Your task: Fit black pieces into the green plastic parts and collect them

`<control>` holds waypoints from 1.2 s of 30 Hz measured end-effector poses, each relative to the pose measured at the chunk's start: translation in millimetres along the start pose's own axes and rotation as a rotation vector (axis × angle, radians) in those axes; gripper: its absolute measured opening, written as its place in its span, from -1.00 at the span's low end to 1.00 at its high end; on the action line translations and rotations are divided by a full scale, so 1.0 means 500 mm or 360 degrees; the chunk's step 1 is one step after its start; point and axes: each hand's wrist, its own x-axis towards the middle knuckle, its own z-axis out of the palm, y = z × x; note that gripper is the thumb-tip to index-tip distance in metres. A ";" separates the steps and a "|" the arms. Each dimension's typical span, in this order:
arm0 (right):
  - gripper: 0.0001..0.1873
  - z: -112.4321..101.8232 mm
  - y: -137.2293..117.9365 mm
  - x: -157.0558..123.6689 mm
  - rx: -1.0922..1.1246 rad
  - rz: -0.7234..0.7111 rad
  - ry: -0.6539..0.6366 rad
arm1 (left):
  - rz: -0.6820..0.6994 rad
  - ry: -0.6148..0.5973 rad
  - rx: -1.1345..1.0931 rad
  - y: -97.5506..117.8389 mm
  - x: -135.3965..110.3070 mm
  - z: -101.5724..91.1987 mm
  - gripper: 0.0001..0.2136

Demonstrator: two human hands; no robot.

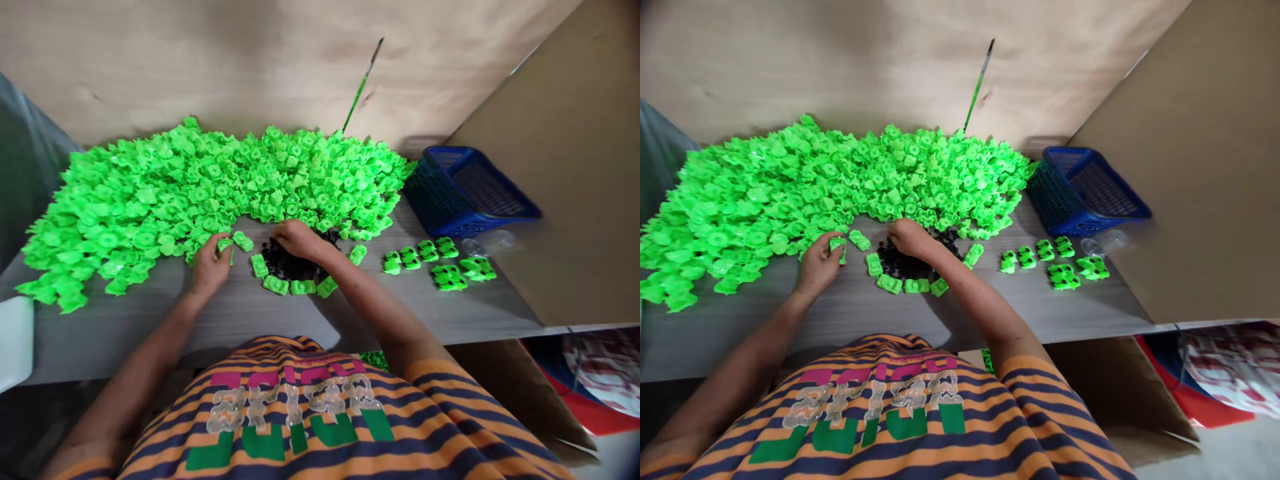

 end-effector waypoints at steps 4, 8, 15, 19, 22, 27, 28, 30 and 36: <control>-0.63 0.006 0.008 0.044 -0.0071 0.0032 -0.0145 | 0.0150 -0.0043 0.0387 0.007 0.010 0.023 -0.68; -0.61 0.006 0.006 0.056 -0.0125 -0.0049 -0.0261 | 0.0285 -0.0064 0.0470 0.002 0.023 0.036 -0.66; -0.66 -0.011 -0.023 0.053 -0.0237 0.0001 -0.0436 | 0.0589 0.0053 0.0454 0.005 0.032 0.027 -0.69; -0.67 -0.024 -0.029 0.043 -0.0248 0.0026 -0.0435 | 0.0479 -0.0016 0.0140 0.053 0.028 0.031 -0.71; -0.66 -0.028 -0.019 0.032 -0.0206 0.0049 -0.0361 | 0.0162 -0.0143 -0.0287 0.099 0.036 0.052 -0.67; -0.71 -0.032 0.012 0.017 -0.0108 0.0096 -0.0307 | -0.0212 -0.0343 -0.0798 0.161 0.073 0.100 -0.50; -0.71 -0.032 0.017 0.017 -0.0113 0.0106 -0.0322 | -0.0227 -0.0368 -0.0849 0.172 0.081 0.110 -0.49; -0.69 -0.032 0.025 0.019 -0.0135 0.0108 -0.0352 | -0.0234 -0.0393 -0.0942 0.191 0.095 0.127 -0.49; -0.68 -0.028 0.037 0.028 -0.0154 0.0059 -0.0394 | -0.0255 -0.0490 -0.1161 0.226 0.129 0.162 -0.53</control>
